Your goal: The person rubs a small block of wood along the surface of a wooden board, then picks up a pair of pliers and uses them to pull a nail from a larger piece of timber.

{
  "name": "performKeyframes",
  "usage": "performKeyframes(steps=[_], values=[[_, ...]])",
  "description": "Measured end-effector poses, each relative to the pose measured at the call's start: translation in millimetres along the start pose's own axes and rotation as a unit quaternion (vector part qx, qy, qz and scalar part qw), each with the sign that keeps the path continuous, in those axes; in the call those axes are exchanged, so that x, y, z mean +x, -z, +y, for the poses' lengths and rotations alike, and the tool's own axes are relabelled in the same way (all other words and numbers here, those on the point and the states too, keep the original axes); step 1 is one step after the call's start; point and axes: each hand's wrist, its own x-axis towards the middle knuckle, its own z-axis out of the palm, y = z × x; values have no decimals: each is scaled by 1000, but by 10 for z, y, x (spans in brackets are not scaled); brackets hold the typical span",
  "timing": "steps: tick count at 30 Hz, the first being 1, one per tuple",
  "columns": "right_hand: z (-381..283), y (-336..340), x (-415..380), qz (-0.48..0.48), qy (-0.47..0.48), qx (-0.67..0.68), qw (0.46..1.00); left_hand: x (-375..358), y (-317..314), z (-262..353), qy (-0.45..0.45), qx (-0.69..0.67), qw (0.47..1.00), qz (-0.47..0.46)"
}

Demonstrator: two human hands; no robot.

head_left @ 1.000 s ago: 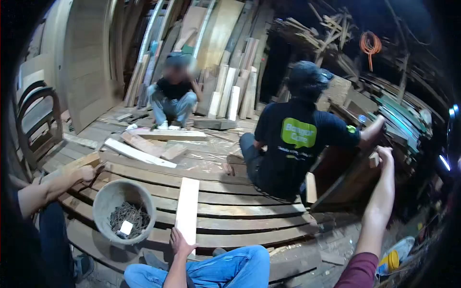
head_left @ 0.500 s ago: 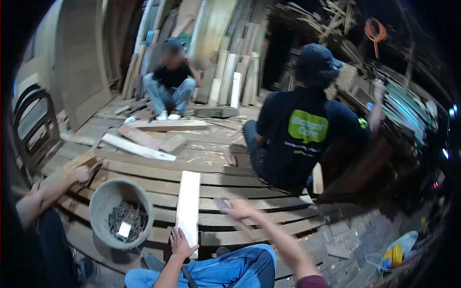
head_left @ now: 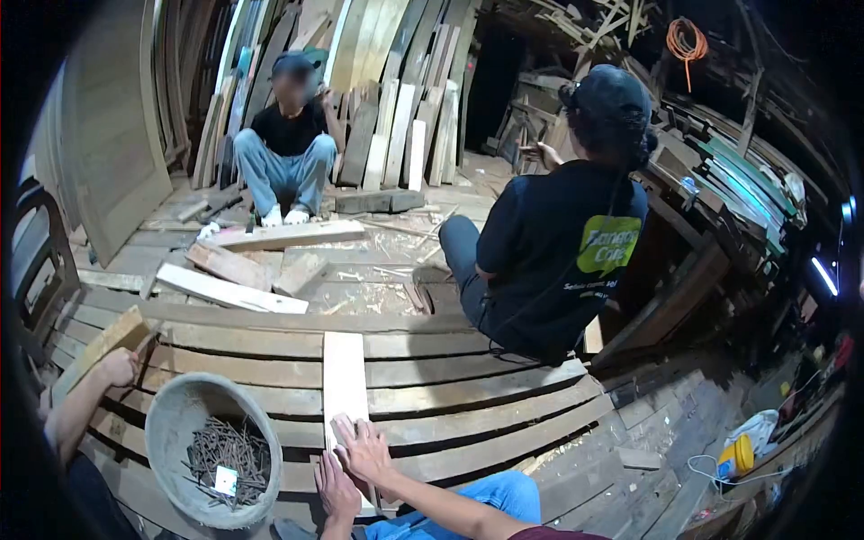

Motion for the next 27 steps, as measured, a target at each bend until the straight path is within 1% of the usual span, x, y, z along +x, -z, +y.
performKeyframes(steps=[1,3,4,5,7,8,11,13,15,16,17,18,20,21,23,25,27], values=[[-25,-15,-19,26,16,29,999,0,47,33,6,-26,1000,-4],[-13,-130,22,-12,-12,30,999,14,84,72,22,-11,1000,-11],[30,-68,66,-42,-32,57,997,11,63,50,25,-18,1000,-4],[66,-160,83,-46,-29,28,998,7,50,33,19,-16,1000,1],[91,-213,107,-22,-10,76,997,-2,26,24,21,-21,999,14],[107,-232,103,-29,-6,51,998,-15,24,33,23,-22,999,14],[105,-229,114,-20,-10,62,998,22,48,42,20,-20,999,18],[103,-224,106,-27,-11,97,995,0,30,31,24,-22,999,19],[94,-211,112,-37,-16,126,991,-11,0,2,7,-23,999,35],[100,-191,113,-29,-1,135,990,-17,0,6,11,-28,999,33],[104,-180,122,-50,-8,131,990,-9,-1,9,14,-32,999,32],[106,-192,142,-49,-9,127,991,3,13,22,22,-13,999,22],[145,-241,270,-60,-20,93,994,0,25,31,13,-25,999,37],[194,-346,363,-38,-19,87,995,-10,16,22,6,-24,999,44],[197,-259,581,-50,-37,95,994,-2,-2,24,8,-29,998,52],[217,-321,725,-11,-27,110,993,10,55,62,13,-18,999,41],[187,-336,682,-25,-39,96,994,-3,67,66,19,-22,999,38]])
